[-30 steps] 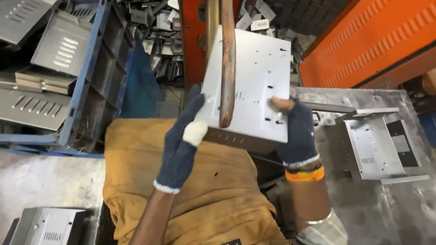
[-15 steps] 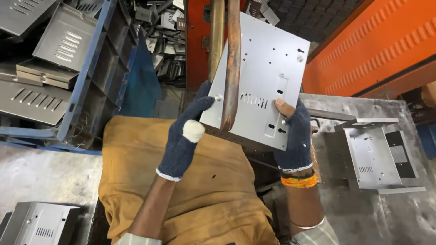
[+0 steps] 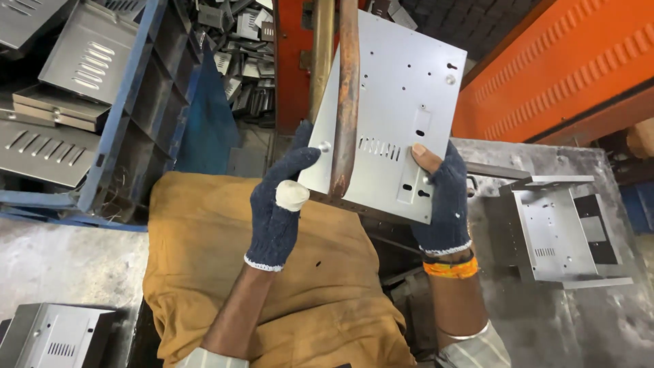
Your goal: Spot welding sheet metal parts together to assemble an enclosure.
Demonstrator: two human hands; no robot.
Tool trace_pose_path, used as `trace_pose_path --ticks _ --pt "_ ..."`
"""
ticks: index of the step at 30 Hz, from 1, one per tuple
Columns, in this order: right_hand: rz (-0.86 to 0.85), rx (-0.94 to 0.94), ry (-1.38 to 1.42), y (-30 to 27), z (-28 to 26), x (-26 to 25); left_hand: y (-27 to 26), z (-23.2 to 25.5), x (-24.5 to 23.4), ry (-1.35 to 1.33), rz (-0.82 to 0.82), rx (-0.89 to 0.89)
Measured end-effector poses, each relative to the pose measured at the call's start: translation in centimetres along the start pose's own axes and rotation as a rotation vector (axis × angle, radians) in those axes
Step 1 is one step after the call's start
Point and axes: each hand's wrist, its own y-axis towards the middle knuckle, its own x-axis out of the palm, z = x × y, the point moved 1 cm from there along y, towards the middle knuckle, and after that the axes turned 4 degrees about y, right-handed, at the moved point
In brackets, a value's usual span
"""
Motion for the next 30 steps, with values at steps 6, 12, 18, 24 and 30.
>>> trace_pose_path --ticks 6,12,18,24,30 --pt "-0.026 0.003 0.003 0.4 -0.1 0.6 0.1 -0.7 -0.3 -0.027 0.026 0.01" --pt "-0.043 -0.003 -0.003 0.7 -0.1 0.4 0.0 -0.8 -0.6 -0.069 -0.005 -0.02" --pt "-0.041 0.008 0.003 0.7 -0.2 0.2 -0.1 -0.9 0.2 0.003 0.042 0.0" --pt "-0.049 -0.025 -0.026 0.5 -0.2 0.4 -0.1 -0.9 0.4 0.01 0.085 0.016" --pt "-0.007 -0.015 -0.087 0.9 -0.4 0.2 -0.1 -1.2 0.6 -0.064 0.075 0.04"
